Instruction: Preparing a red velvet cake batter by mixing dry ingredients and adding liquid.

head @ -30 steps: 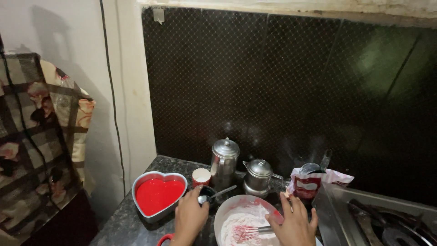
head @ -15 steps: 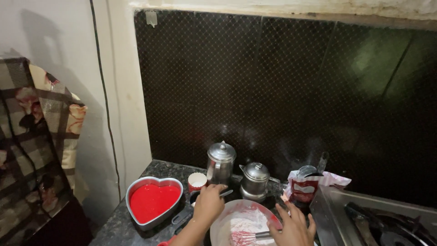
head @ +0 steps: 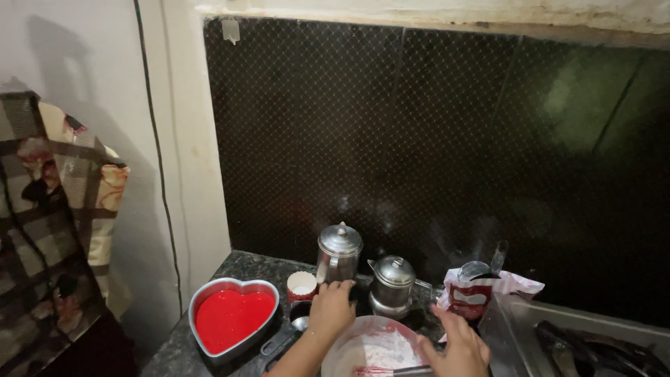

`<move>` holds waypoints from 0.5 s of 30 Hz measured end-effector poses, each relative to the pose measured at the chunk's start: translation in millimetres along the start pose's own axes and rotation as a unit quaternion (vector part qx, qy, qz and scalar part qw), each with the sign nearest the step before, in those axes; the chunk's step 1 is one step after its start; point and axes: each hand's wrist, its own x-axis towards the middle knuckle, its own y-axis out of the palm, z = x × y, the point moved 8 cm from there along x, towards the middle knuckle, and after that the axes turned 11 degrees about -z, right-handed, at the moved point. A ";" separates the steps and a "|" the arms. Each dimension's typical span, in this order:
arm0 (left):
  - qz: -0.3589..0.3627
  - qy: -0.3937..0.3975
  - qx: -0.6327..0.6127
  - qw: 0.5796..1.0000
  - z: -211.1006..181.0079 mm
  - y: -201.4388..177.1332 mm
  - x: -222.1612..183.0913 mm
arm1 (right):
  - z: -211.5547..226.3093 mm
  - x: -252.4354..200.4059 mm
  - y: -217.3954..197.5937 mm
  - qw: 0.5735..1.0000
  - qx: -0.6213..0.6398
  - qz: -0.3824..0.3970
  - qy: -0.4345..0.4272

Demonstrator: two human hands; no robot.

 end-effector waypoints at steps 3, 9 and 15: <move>0.005 -0.008 0.010 1.000 5.5 2.9 4.9 | 16.3 5.8 -23.5 0.990 0.134 -0.044 0.000; 0.071 0.004 -0.035 0.997 9.0 2.9 2.8 | 36.8 38.4 -42.7 0.979 0.195 -0.055 0.011; 0.147 0.022 -0.030 0.988 7.0 14.8 0.2 | 41.7 55.6 -24.2 0.987 0.160 -0.032 0.001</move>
